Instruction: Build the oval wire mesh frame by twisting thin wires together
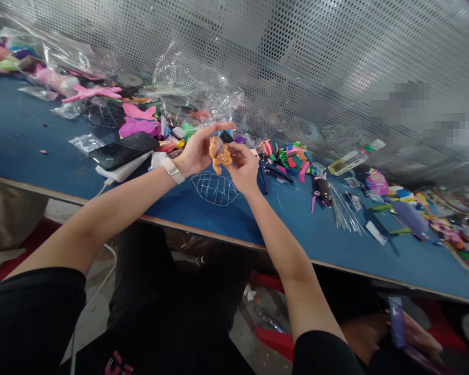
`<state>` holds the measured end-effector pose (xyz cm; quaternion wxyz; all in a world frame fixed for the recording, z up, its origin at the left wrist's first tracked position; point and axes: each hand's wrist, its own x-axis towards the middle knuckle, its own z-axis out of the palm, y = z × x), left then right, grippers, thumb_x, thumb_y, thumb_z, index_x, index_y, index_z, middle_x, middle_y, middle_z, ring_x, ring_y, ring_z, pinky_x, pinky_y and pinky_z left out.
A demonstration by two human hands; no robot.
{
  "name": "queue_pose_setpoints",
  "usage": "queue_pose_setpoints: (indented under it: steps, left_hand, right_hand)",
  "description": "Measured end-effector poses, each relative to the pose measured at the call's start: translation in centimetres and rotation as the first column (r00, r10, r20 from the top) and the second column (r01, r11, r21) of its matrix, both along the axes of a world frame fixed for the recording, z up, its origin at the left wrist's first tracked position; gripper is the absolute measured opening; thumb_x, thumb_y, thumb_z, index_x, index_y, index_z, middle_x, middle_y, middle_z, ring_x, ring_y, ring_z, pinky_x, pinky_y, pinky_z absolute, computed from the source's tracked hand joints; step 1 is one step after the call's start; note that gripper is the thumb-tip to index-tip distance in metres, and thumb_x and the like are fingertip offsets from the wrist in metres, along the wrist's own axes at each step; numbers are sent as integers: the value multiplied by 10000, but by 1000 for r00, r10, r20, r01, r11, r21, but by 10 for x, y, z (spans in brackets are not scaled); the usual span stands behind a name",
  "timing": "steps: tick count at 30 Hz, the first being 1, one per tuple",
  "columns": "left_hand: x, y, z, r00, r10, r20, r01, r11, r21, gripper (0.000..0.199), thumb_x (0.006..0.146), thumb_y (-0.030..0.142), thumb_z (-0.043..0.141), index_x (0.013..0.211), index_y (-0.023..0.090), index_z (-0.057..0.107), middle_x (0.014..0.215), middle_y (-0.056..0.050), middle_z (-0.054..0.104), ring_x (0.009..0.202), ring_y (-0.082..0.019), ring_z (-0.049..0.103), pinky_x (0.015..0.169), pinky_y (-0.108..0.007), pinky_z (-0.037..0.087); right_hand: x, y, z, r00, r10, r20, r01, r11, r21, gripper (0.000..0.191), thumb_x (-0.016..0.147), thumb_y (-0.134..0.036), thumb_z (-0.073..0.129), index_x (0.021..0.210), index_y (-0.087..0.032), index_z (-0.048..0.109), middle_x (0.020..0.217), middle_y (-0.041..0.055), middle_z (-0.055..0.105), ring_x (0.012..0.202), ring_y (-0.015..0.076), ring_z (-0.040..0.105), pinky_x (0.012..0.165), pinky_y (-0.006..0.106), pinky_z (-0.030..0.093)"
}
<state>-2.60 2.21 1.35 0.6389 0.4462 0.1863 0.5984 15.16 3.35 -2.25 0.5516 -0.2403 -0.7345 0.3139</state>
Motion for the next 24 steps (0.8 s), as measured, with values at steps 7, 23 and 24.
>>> queue_pose_setpoints:
  steps: [7, 23, 24]
  left_hand:
    - [-7, 3, -1, 996, -56, -65, 56, 998, -11, 497, 1122, 607, 583, 1234, 172, 796, 459, 62, 384, 431, -120, 405, 503, -305, 416]
    - [-3, 10, -13, 998, -11, -58, 14, 999, 50, 407, 1096, 494, 573, 1284, 202, 785, 667, -3, 648, 661, -196, 726, 681, -339, 605]
    - [-2, 11, -14, 999, 1, -50, 1, 999, 54, 420, 1089, 490, 569, 1328, 210, 771, 759, -22, 725, 746, -222, 777, 724, -361, 632]
  right_hand:
    - [3, -21, 16, 986, -79, 146, 73, 996, 45, 378, 1000, -600, 779, 1306, -379, 802, 1214, 38, 758, 1055, 270, 763, 1076, 582, 680]
    - [3, -26, 19, 991, -119, 60, 124, 989, -86, 245, 984, -574, 821, 1081, -352, 790, 1157, 26, 758, 1094, 271, 743, 1059, 524, 673]
    - [1, -24, 18, 993, -120, 15, 121, 984, -127, 287, 968, -604, 830, 1077, -346, 769, 1121, 21, 762, 1074, 266, 752, 1036, 514, 682]
